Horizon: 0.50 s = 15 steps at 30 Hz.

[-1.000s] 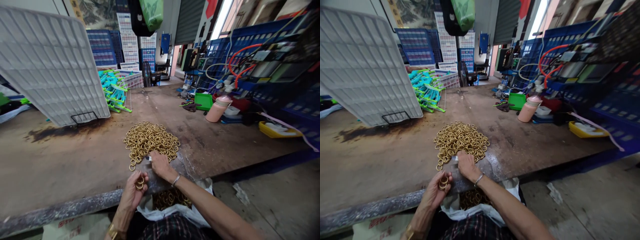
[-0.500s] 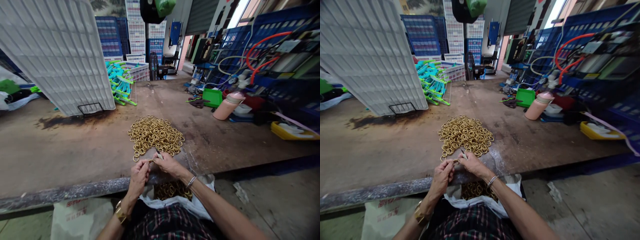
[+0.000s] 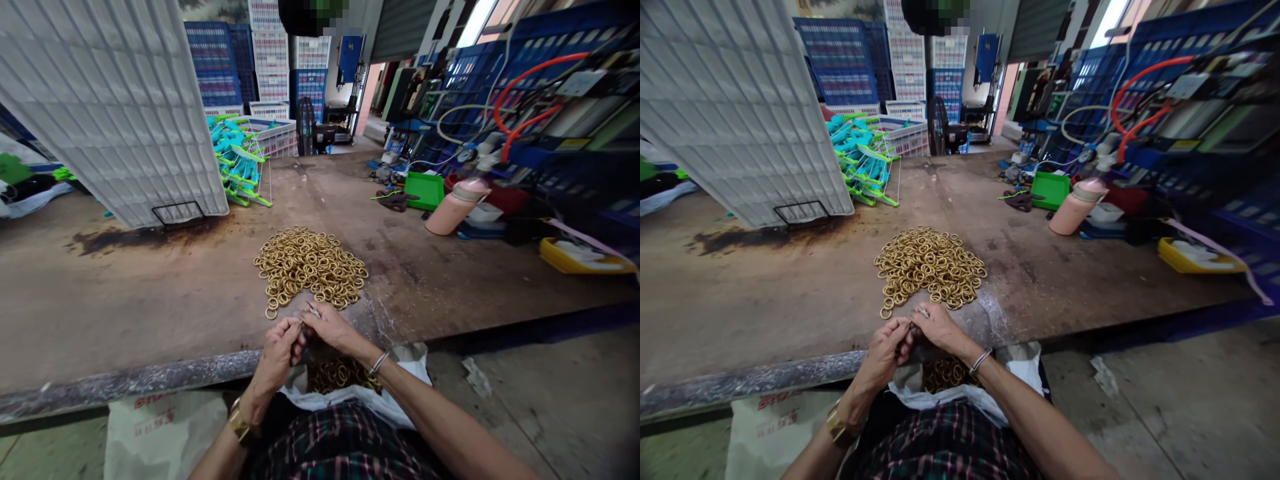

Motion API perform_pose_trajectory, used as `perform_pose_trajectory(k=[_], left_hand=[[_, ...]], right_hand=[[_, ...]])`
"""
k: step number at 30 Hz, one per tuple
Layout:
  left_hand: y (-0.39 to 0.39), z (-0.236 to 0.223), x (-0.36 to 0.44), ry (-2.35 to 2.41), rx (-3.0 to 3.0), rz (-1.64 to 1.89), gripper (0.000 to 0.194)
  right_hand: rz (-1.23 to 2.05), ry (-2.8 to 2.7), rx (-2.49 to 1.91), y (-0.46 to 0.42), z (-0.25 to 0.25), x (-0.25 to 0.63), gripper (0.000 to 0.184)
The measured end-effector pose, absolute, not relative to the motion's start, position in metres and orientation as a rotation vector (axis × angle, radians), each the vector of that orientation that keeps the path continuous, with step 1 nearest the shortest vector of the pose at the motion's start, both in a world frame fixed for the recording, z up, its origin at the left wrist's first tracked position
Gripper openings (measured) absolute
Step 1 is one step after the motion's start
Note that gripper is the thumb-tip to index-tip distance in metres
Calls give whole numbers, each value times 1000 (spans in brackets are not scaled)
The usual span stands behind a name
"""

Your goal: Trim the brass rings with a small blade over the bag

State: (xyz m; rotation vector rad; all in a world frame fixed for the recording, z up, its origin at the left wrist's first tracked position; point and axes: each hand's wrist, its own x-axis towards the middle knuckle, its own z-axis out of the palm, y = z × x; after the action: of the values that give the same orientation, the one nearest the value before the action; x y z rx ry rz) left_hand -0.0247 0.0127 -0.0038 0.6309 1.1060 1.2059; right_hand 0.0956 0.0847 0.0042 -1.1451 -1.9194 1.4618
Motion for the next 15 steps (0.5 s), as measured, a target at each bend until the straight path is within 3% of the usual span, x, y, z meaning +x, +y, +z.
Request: perform_pose_trajectory(k=[7, 15], left_hand=[[12, 1, -22, 1048, 580, 1241, 30], [14, -9, -22, 1238, 625, 1271, 33]], right_hand=[[1496, -1893, -1147, 88, -3, 97, 25], [703, -2630, -1339, 73, 5, 101, 18]])
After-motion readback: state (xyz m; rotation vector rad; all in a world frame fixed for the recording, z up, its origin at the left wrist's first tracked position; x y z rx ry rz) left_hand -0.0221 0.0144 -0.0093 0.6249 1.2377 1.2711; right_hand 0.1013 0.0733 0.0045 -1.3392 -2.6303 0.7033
